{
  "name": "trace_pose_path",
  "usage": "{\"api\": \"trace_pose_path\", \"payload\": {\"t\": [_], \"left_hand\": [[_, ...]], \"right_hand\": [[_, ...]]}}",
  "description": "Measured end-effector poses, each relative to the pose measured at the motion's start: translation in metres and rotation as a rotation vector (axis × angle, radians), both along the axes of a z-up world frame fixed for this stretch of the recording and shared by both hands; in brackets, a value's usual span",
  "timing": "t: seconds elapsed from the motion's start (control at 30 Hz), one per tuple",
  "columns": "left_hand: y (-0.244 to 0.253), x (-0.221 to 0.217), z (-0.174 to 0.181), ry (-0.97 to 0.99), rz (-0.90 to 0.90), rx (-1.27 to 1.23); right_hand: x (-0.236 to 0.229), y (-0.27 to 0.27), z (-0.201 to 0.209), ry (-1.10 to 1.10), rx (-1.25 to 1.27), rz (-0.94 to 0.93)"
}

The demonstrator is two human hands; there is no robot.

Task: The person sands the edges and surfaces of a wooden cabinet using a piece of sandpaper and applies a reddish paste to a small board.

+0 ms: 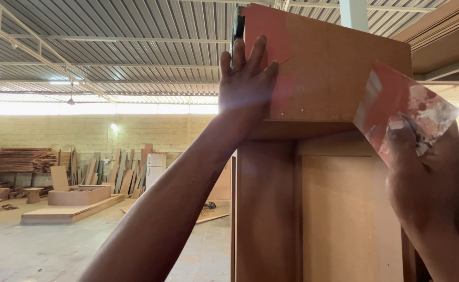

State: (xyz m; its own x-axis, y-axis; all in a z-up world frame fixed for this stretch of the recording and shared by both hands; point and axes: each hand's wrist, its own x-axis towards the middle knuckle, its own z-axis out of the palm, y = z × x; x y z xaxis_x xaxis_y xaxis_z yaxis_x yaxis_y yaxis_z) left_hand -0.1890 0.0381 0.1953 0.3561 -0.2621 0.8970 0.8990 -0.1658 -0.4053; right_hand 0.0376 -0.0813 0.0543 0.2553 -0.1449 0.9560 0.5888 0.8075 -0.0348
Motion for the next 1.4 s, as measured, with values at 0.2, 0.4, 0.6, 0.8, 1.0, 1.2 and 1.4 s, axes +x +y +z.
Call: {"api": "trace_pose_path", "payload": {"t": [0.2,0.4,0.6,0.8,1.0,1.2,1.4], "left_hand": [[-0.006,0.000,-0.008,0.117,0.049,0.067],[-0.028,0.010,0.001,-0.058,-0.308,-0.105],[-0.035,0.052,-0.055,0.051,-0.071,0.070],[-0.039,0.180,-0.229,0.436,0.059,-0.038],[-0.032,0.234,-0.289,0.978,0.591,0.013],[-0.011,0.237,-0.299,0.932,0.565,0.018],[-0.003,0.237,-0.312,0.746,0.323,0.096]], "right_hand": [[0.004,0.004,-0.005,-0.001,-0.013,-0.027],[0.002,-0.001,-0.004,-0.017,-0.018,0.025],[0.022,-0.005,-0.026,0.126,-0.112,0.062],[0.079,0.017,-0.052,0.061,-0.004,-0.052],[0.078,-0.008,-0.058,0.085,-0.007,0.112],[0.101,0.001,-0.070,0.099,-0.051,0.089],[0.088,0.008,-0.055,0.067,-0.014,0.179]]}}
